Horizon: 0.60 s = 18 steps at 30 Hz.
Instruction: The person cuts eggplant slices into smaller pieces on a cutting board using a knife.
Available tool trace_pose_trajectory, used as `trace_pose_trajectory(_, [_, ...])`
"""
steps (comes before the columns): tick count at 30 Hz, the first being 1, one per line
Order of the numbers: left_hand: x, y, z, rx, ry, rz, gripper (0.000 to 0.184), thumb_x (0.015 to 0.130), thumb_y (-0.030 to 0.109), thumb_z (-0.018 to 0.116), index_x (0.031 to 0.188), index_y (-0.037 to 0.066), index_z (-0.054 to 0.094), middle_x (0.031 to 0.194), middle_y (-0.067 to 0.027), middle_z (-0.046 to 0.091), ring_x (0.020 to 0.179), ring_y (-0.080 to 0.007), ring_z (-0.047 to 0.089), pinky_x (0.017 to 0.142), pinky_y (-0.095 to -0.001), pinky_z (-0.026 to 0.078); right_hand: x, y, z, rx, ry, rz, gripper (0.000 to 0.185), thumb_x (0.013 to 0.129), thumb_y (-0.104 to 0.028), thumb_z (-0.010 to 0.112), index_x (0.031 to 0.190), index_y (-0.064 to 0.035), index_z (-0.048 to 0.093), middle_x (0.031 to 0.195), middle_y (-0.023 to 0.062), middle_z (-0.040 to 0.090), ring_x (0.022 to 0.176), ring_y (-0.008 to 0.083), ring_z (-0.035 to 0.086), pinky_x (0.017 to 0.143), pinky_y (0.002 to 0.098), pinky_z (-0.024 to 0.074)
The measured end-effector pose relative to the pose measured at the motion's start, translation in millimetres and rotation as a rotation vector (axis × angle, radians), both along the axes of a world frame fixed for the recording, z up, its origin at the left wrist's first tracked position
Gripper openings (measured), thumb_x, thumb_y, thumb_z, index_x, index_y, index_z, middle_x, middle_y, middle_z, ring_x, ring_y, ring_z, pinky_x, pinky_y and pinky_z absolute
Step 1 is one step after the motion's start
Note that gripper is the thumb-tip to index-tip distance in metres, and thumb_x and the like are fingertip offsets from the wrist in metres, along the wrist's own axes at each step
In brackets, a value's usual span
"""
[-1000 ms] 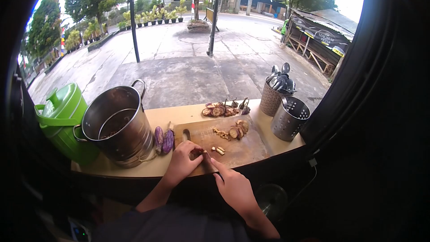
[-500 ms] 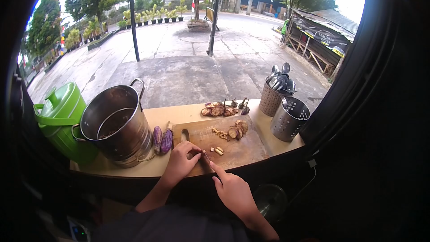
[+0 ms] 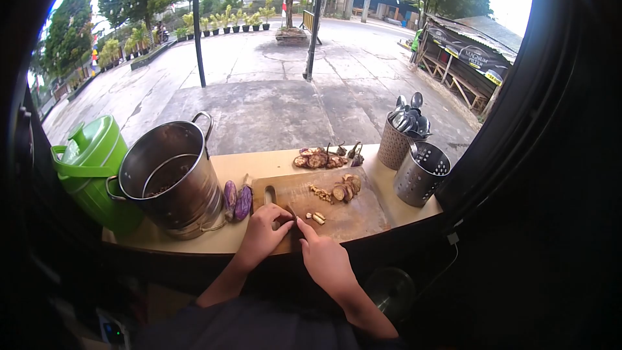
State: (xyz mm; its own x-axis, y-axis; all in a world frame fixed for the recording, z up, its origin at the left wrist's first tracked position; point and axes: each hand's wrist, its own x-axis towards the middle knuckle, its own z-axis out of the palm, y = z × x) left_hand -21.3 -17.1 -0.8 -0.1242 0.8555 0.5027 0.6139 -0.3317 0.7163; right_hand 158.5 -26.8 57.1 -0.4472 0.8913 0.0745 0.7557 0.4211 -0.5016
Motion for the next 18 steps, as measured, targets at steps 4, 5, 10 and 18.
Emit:
trace_pose_trajectory(4, [1,0,-1,-0.004,0.005,0.007,0.015,0.081,0.007,0.078,0.092,0.002,0.072,0.093,-0.0110,0.069,0.091,-0.0276,0.067,0.081,-0.0364,0.053,12,-11,-2,0.015,-0.001,-0.001,0.043,0.099,-0.023,0.059,0.142,-0.0184,0.055,0.087,0.0233,0.069,0.082,0.0436,0.067,0.072,0.0519,0.0532])
trace_pose_trajectory(5, [1,0,0,-0.006,-0.001,0.004,0.014,0.081,0.008,0.078,0.092,0.002,0.072,0.093,-0.0108,0.069,0.091,-0.0272,0.067,0.081,-0.0361,0.053,15,-14,-1,0.016,-0.001,-0.001,0.043,0.099,-0.023,0.059,0.142,-0.0184,0.055,0.087,0.0233,0.069,0.082,0.0436,0.067,0.072,0.0519,0.0532])
trace_pose_trajectory(10, [2,-1,2,-0.009,0.006,0.003,0.016,0.080,0.009,0.078,0.093,0.003,0.072,0.092,-0.0107,0.068,0.090,-0.0262,0.067,0.081,-0.0357,0.054,24,-18,8,-0.019,-0.040,0.011,0.044,0.098,-0.023,0.061,0.142,-0.0215,0.056,0.087,0.0228,0.069,0.081,0.0423,0.067,0.071,0.0508,0.0533])
trace_pose_trajectory(18, [2,1,-3,0.018,0.005,0.013,0.018,0.079,0.010,0.079,0.092,0.002,0.070,0.092,-0.0117,0.067,0.089,-0.0284,0.067,0.080,-0.0378,0.054,20,-9,2,0.010,-0.021,-0.026,0.044,0.097,-0.023,0.062,0.141,-0.0221,0.057,0.086,0.0222,0.069,0.081,0.0425,0.067,0.072,0.0506,0.0531])
